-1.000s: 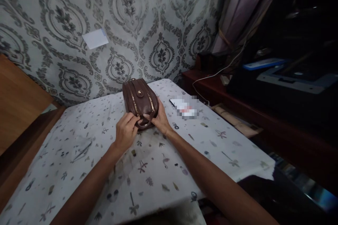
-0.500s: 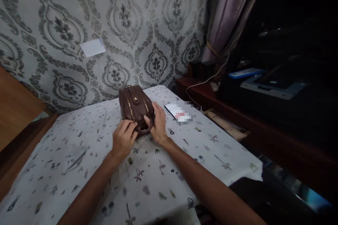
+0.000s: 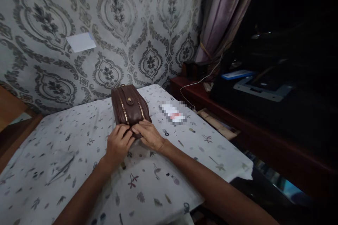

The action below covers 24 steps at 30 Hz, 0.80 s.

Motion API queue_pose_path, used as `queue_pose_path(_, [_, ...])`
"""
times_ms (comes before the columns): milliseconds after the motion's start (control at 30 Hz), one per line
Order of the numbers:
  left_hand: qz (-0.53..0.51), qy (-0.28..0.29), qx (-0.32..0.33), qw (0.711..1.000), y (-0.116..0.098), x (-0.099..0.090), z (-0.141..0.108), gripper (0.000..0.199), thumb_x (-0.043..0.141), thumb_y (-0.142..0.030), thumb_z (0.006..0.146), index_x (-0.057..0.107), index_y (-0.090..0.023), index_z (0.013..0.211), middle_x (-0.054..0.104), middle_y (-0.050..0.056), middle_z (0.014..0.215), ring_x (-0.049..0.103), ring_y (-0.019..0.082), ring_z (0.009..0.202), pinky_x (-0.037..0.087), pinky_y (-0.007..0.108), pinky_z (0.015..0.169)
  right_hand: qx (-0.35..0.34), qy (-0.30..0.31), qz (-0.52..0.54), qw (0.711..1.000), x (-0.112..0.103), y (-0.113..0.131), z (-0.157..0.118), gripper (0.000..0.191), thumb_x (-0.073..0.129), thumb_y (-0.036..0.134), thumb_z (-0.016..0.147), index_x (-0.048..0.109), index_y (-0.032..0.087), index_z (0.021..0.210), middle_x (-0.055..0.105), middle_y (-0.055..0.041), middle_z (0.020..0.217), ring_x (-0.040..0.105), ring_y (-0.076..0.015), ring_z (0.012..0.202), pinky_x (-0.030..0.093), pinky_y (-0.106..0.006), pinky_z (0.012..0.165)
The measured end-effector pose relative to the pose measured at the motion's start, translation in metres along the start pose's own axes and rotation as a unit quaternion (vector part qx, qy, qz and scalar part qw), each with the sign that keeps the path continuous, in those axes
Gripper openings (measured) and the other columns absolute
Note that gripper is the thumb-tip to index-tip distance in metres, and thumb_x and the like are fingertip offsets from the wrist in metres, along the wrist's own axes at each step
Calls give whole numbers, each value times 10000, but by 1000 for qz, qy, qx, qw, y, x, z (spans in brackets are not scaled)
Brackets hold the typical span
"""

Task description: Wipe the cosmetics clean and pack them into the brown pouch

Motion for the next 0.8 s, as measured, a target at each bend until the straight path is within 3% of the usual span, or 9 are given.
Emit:
queue_pose_path(333, [0, -8, -2, 1000, 1, 2, -4, 107, 546, -140, 919, 629, -146, 852, 633, 106, 941, 531, 243, 948, 553, 389, 813, 8, 4, -46, 999, 12, -4, -6, 192, 416, 35, 807, 459, 223, 812, 541, -9, 709, 451, -187, 659, 378, -321, 689])
queue_pose_path(467, [-1, -11, -11, 1000, -1, -7, -1, 100, 539, -136, 920, 639, -144, 914, 647, 113, 977, 536, 246, 955, 553, 398, 799, -16, -5, -75, 997, 4, 6, -10, 293, 400, 39, 856, 549, 180, 1065, 626, -61, 828, 515, -218, 751, 449, -346, 714])
queue_pose_path(567, [-14, -13, -17, 1000, -2, -15, 1, 123, 538, -115, 918, 639, -148, 981, 655, 104, 973, 550, 244, 959, 545, 399, 805, -38, -22, -91, 995, -9, 18, -12, 379, 383, 37, 885, 526, 177, 1207, 661, -90, 966, 567, -235, 901, 490, -402, 859])
queue_pose_path(667, [-33, -10, -23, 999, -3, -21, 5, 160, 530, -110, 925, 627, -143, 1048, 653, 95, 944, 565, 234, 922, 536, 387, 793, -47, -48, -115, 991, -25, 26, -13, 320, 426, 58, 912, 542, 190, 1178, 667, -102, 1090, 582, -232, 1014, 461, -442, 981])
queue_pose_path(800, [-65, 10, -75, 995, 6, -22, 13, 233, 449, -111, 955, 610, -157, 1116, 612, 67, 902, 585, 195, 837, 515, 330, 722, -40, -51, -154, 986, -39, 25, -12, 168, 506, 98, 909, 586, 211, 1003, 663, -103, 1151, 576, -249, 1059, 470, -455, 936])
Point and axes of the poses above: each hand's wrist, its own z-axis towards the middle knuckle, its own x-axis out of the palm, y = z × x, the point moved 10 cm from there along z, towards the middle knuckle
